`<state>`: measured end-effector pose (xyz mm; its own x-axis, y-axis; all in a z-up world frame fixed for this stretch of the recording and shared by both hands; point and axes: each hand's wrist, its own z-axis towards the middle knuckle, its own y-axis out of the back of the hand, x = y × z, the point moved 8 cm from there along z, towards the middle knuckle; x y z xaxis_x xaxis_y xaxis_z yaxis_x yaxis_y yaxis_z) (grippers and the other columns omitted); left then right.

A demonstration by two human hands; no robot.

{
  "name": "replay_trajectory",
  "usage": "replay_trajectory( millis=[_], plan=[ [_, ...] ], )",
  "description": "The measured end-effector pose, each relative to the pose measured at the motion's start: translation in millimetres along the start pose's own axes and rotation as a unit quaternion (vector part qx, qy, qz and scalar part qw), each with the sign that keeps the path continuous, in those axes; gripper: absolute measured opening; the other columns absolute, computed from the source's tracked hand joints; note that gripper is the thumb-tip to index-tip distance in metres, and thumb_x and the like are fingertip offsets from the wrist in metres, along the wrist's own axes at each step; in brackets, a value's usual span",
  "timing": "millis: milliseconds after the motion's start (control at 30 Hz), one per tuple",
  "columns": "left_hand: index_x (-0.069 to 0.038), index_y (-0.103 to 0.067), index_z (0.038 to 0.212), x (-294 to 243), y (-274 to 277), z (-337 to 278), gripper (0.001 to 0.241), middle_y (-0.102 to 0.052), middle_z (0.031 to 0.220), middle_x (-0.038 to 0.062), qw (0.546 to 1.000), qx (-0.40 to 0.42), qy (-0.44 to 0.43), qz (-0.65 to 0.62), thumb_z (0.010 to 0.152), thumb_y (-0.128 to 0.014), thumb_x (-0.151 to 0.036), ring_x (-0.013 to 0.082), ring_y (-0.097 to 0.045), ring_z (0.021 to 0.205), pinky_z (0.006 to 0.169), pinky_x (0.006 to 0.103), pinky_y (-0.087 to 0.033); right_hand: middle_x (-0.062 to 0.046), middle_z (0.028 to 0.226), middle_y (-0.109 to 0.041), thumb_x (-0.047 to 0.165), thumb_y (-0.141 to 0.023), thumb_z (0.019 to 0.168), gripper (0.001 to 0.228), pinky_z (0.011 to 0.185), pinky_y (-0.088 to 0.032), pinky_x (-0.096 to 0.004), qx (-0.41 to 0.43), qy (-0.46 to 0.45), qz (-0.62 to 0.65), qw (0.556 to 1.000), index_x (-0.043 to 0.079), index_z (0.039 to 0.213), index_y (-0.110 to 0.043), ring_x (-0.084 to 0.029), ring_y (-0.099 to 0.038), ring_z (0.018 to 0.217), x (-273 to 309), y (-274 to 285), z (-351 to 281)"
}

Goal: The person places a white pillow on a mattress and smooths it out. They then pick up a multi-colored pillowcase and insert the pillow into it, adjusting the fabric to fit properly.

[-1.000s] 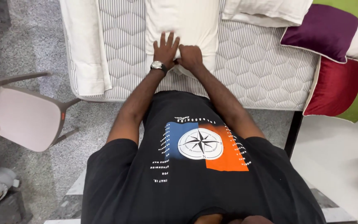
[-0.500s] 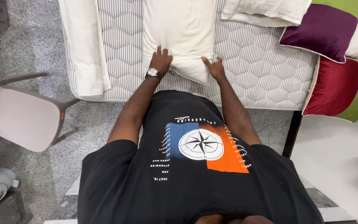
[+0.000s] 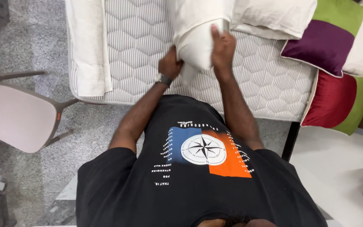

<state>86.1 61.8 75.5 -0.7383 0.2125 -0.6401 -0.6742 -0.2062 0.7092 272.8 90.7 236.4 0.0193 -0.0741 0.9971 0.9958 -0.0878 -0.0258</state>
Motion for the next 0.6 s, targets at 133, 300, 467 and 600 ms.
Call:
replay_trajectory(
  millis=[133, 300, 467, 600],
  plan=[
    [-0.001, -0.049, 0.155, 57.9, -57.1, -61.6, 0.066, -0.073, 0.114, 0.016, 0.982, 0.145, 0.102, -0.059, 0.101, -0.069, -0.033, 0.0346, -0.071, 0.088, 0.074, 0.047, -0.057, -0.004, 0.067, -0.061, 0.032, -0.058, 0.11, 0.035, 0.054, -0.044, -0.03, 0.12, 0.055, -0.235, 0.963, 0.006, 0.088, -0.067, -0.014, -0.056, 0.058, 20.3, -54.1, -11.8],
    [-0.007, -0.074, 0.11, 93.1, -28.5, -109.1, 0.032, -0.074, 0.11, 0.017, 0.968, 0.237, 0.007, -0.081, 0.1, -0.067, -0.036, 0.037, -0.069, 0.102, 0.089, 0.0499, -0.055, -0.006, 0.118, -0.065, 0.024, -0.072, 0.104, 0.019, 0.087, -0.056, -0.037, 0.174, 0.06, -0.268, 0.946, 0.009, 0.113, -0.065, -0.02, -0.068, 0.106, -43.6, -45.5, -2.0],
    [-0.01, -0.075, 0.108, 112.0, 18.3, -88.5, 0.036, -0.074, 0.114, 0.012, 0.953, 0.232, 0.193, -0.007, 0.097, -0.068, -0.043, 0.0331, -0.068, 0.102, 0.087, 0.0468, -0.053, -0.01, 0.124, -0.061, 0.015, -0.084, 0.09, 0.034, 0.097, -0.053, -0.044, 0.109, 0.108, -0.401, 0.903, 0.007, 0.116, -0.064, -0.03, -0.061, 0.116, -107.6, -2.7, -6.9],
    [-0.011, -0.075, 0.103, 83.3, 27.2, -34.0, 0.025, -0.071, 0.122, 0.01, 0.986, 0.153, 0.052, 0.028, 0.099, -0.075, -0.035, 0.0311, -0.063, 0.121, 0.103, 0.0431, -0.051, -0.016, 0.132, -0.056, 0.016, -0.09, 0.078, 0.052, 0.091, -0.05, -0.048, 0.065, 0.178, -0.504, 0.843, 0.006, 0.122, -0.064, -0.034, -0.058, 0.118, -109.7, -6.5, -0.5]
  ],
)
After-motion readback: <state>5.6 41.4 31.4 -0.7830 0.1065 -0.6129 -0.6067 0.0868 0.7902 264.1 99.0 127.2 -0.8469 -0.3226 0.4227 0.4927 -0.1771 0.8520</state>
